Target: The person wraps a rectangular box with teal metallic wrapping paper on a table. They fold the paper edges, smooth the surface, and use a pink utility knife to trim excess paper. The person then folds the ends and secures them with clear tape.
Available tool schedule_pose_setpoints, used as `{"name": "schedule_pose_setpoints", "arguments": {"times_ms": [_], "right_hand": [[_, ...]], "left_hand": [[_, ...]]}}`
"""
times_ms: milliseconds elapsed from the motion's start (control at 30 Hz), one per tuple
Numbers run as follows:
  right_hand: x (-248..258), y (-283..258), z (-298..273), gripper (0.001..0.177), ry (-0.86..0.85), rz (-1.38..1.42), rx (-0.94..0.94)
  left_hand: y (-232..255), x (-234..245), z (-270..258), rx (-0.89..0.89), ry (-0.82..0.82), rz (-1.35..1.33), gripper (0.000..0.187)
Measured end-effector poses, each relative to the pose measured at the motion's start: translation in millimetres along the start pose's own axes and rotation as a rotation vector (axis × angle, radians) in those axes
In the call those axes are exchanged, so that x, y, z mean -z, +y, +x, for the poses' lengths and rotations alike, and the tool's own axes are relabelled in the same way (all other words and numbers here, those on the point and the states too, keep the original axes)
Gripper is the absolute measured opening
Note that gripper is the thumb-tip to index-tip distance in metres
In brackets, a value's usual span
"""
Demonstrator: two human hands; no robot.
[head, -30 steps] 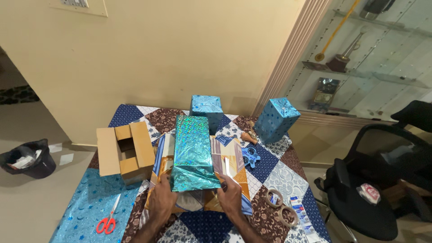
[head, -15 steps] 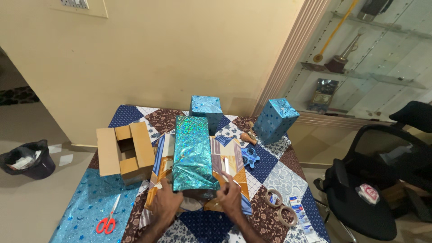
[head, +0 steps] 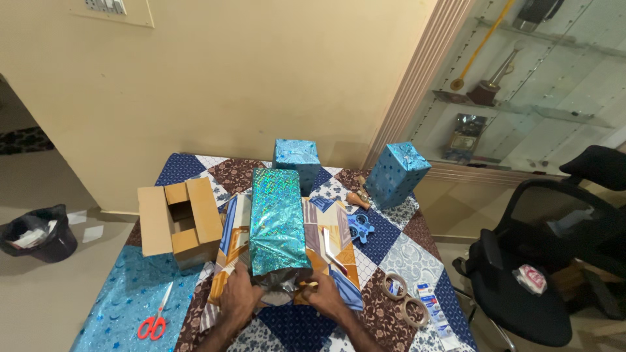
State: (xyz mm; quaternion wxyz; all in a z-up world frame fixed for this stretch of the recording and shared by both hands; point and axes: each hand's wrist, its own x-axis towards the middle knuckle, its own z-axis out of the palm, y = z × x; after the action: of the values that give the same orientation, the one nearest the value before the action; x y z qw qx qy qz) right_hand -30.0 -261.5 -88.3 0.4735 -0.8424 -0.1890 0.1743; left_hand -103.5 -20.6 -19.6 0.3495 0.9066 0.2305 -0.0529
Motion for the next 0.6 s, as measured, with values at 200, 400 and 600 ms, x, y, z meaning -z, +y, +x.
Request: {"name": "schedule_pose_setpoints", "arguments": {"times_ms": [200, 400, 600], "right_hand": [[0.8, 12.1, 13.5, 0.023, 0.441, 0.092, -0.238], [9.9, -37.1, -4.9, 0.035, 0.305, -0.226, 0.083], [-5.7, -64.2, -23.9, 0.018, 0.435, -0.435, 0.257]], "left_hand": [[21.7, 20.1, -24.9, -0.295, 0.364, 0.039, 0.08], [36.5, 27.1, -21.0, -0.667, 0.561, 0.203, 0.038], [27.6, 19.2, -14.4, -0.78, 0.487, 0.217, 0.029]]}}
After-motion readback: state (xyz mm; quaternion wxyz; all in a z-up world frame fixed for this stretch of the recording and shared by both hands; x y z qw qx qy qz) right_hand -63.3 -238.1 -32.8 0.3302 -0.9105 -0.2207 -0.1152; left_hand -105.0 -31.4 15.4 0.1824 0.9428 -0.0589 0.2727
